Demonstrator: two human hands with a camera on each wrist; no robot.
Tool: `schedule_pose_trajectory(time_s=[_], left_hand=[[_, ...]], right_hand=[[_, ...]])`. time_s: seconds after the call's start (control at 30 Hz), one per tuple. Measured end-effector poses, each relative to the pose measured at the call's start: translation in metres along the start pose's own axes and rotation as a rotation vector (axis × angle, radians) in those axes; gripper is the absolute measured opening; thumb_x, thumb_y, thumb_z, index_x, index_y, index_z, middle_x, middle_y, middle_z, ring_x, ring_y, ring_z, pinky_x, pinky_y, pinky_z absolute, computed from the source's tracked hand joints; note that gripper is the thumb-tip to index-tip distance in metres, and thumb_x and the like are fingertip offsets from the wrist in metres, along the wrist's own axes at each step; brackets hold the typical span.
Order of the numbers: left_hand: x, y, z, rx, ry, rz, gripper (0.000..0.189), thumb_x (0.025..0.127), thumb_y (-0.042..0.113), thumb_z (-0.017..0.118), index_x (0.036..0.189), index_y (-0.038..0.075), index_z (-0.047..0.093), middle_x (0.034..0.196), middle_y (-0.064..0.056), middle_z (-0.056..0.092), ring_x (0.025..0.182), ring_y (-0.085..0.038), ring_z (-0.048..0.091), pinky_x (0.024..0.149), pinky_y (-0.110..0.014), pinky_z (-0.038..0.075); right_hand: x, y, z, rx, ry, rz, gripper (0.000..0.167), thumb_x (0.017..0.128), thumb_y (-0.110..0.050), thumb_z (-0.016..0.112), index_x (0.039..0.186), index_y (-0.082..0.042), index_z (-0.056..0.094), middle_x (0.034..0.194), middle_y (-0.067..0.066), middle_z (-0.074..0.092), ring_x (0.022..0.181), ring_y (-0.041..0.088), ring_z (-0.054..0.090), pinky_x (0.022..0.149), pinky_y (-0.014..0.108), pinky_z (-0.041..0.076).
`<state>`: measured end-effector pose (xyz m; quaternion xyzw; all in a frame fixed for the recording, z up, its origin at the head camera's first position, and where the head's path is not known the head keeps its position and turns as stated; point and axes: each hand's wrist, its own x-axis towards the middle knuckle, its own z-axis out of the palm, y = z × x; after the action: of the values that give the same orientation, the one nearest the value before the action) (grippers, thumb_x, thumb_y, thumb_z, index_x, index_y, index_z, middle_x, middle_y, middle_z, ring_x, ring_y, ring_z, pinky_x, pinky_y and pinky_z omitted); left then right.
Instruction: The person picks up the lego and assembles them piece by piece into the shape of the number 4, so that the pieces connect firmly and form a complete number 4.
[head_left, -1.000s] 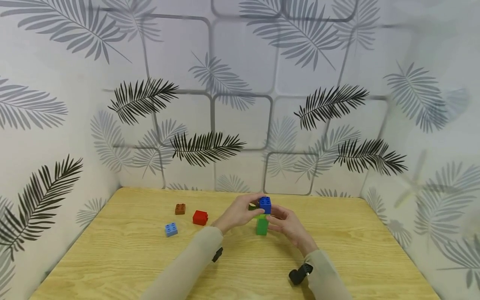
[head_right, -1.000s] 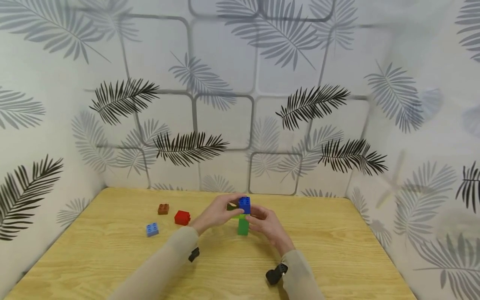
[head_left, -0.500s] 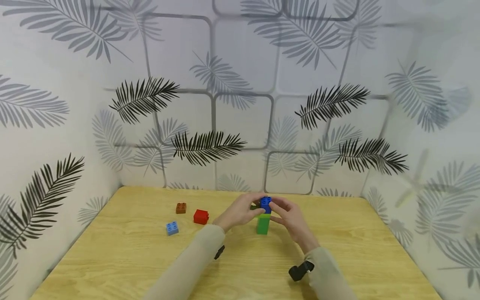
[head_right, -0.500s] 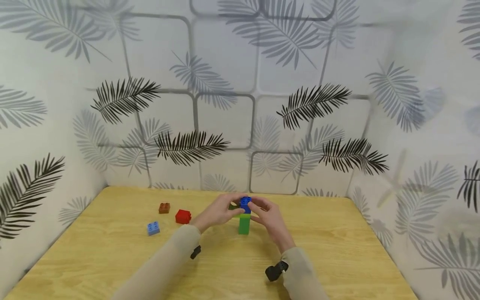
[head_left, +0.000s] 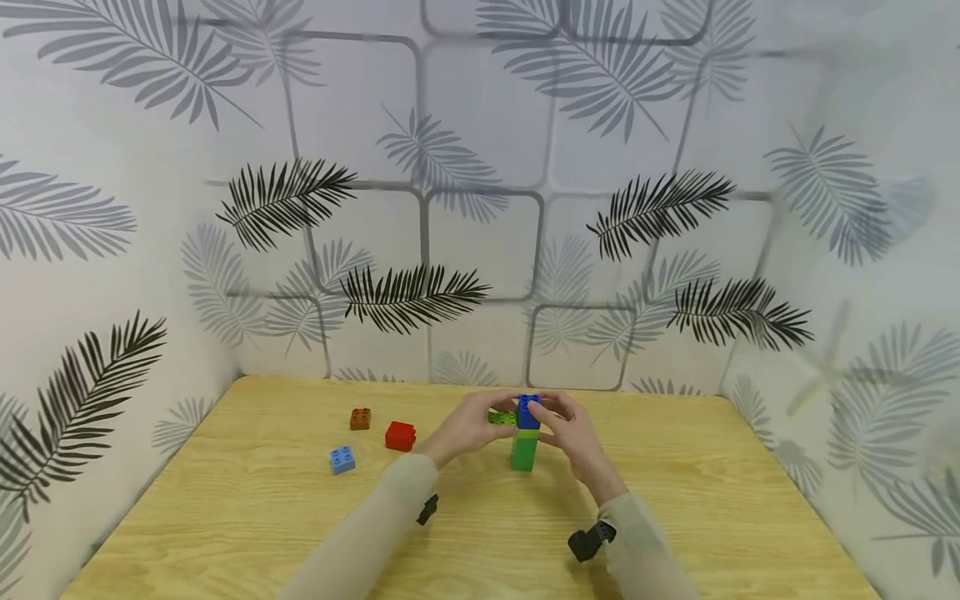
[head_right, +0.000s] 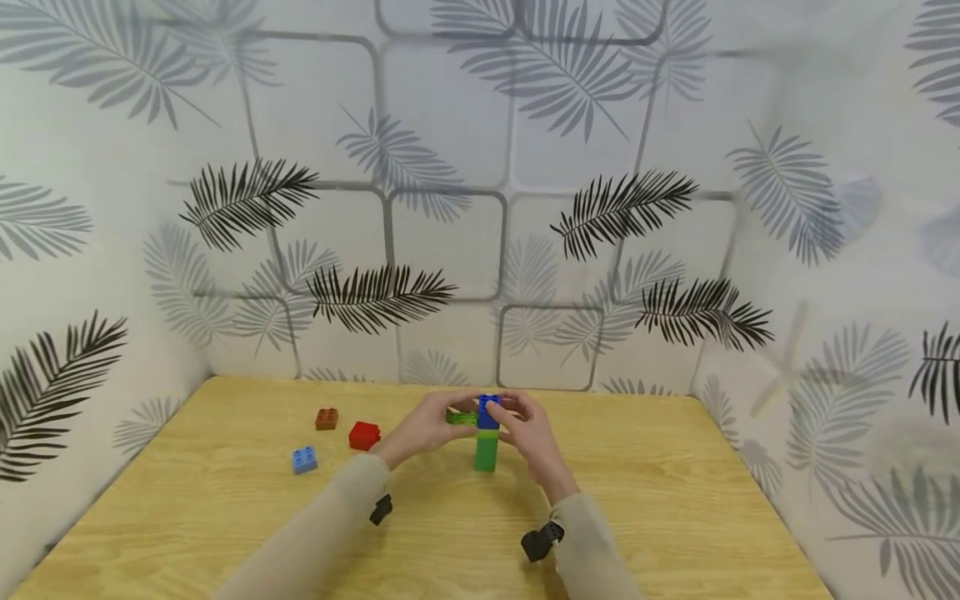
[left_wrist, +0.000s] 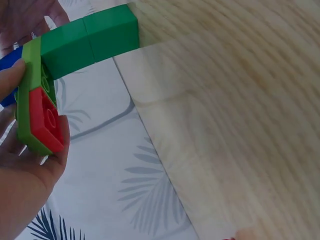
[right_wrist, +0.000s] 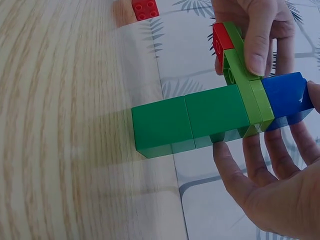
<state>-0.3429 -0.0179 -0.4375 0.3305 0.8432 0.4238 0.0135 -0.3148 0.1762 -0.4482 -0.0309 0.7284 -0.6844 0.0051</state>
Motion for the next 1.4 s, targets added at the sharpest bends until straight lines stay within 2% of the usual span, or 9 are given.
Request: schedule_pose_trajectory(time_s=[0.3,0.5,0.63,0.8,0.93,1.03,1.17,1.3,1.4], left_hand=[[-0.015,-0.014,-0.008,-0.054,0.037,-0.048,0.051,0.087,0.022,0.076,0.134,0.007,0.061,0.127,-0.010,0.066,0.115,-0.023,0.062,0.097,-0.041,0.051],[-0.028,-0.030,-0.018,-0.028,0.042,-0.068,0.047,0.084,0.029,0.079,0.127,0.014,0.066,0.117,-0.002,0.069,0.099,-0.016,0.063,0.082,-0.032,0.055],[-0.040,-0.043,-0.029,-0.040,0.031,-0.092,0.049,0.083,0.029,0.080,0.127,0.012,0.065,0.111,-0.006,0.070,0.095,-0.016,0.065,0.080,-0.033,0.055],[-0.053,-0.060,-0.045,-0.116,0.078,-0.163,0.038,0.085,0.021,0.078,0.121,0.013,0.068,0.110,-0.014,0.070,0.094,-0.017,0.064,0.081,-0.034,0.054],[-0.062,-0.070,-0.057,-0.160,0.107,-0.250,0.035,0.086,0.020,0.077,0.120,0.019,0.069,0.115,-0.008,0.069,0.102,-0.021,0.064,0.084,-0.035,0.055],[-0.068,-0.075,-0.066,-0.121,0.089,-0.290,0.036,0.086,0.020,0.076,0.122,0.019,0.068,0.120,-0.003,0.067,0.113,-0.029,0.060,0.091,-0.042,0.053],[-0.073,-0.081,-0.076,-0.068,0.044,-0.299,0.039,0.086,0.012,0.075,0.125,0.011,0.067,0.132,-0.007,0.061,0.121,-0.035,0.057,0.097,-0.048,0.050],[-0.076,-0.085,-0.082,0.017,-0.003,-0.281,0.043,0.084,0.003,0.075,0.126,0.007,0.066,0.139,-0.013,0.056,0.125,-0.035,0.054,0.097,-0.048,0.050],[-0.078,-0.085,-0.085,0.088,-0.026,-0.284,0.045,0.081,-0.001,0.074,0.125,0.008,0.067,0.135,-0.012,0.058,0.126,-0.033,0.051,0.098,-0.046,0.049]], right_hand=[[0.000,0.000,-0.002,0.002,-0.010,0.009,0.046,0.094,-0.033,0.066,0.132,-0.007,0.058,0.125,0.011,0.058,0.107,0.018,0.060,0.098,0.050,0.050],[-0.001,0.001,-0.002,0.014,0.001,0.017,0.045,0.094,-0.032,0.067,0.131,-0.008,0.059,0.122,0.010,0.061,0.106,0.016,0.061,0.097,0.051,0.051],[-0.001,0.001,-0.003,0.013,-0.004,0.028,0.046,0.094,-0.032,0.067,0.133,-0.008,0.058,0.122,0.012,0.061,0.105,0.018,0.062,0.096,0.051,0.051],[0.001,0.003,-0.005,0.010,-0.016,0.025,0.050,0.095,-0.033,0.065,0.135,-0.006,0.055,0.124,0.014,0.059,0.107,0.020,0.062,0.097,0.053,0.050],[-0.001,0.006,-0.006,0.001,-0.023,0.029,0.051,0.095,-0.033,0.065,0.137,-0.006,0.054,0.126,0.015,0.059,0.109,0.020,0.062,0.097,0.053,0.050],[-0.003,0.006,-0.005,-0.001,-0.021,0.034,0.050,0.096,-0.033,0.065,0.137,-0.007,0.054,0.127,0.015,0.059,0.108,0.020,0.062,0.098,0.052,0.050],[-0.003,0.006,-0.004,0.001,-0.024,0.028,0.049,0.095,-0.034,0.065,0.136,-0.009,0.055,0.126,0.014,0.059,0.108,0.020,0.062,0.098,0.053,0.050],[-0.001,0.003,-0.003,-0.003,-0.032,0.018,0.050,0.095,-0.036,0.065,0.137,-0.010,0.055,0.126,0.013,0.059,0.109,0.020,0.062,0.099,0.054,0.049],[0.000,0.001,-0.003,-0.007,-0.030,0.017,0.050,0.095,-0.037,0.065,0.136,-0.010,0.055,0.127,0.013,0.060,0.109,0.020,0.062,0.099,0.054,0.049]])
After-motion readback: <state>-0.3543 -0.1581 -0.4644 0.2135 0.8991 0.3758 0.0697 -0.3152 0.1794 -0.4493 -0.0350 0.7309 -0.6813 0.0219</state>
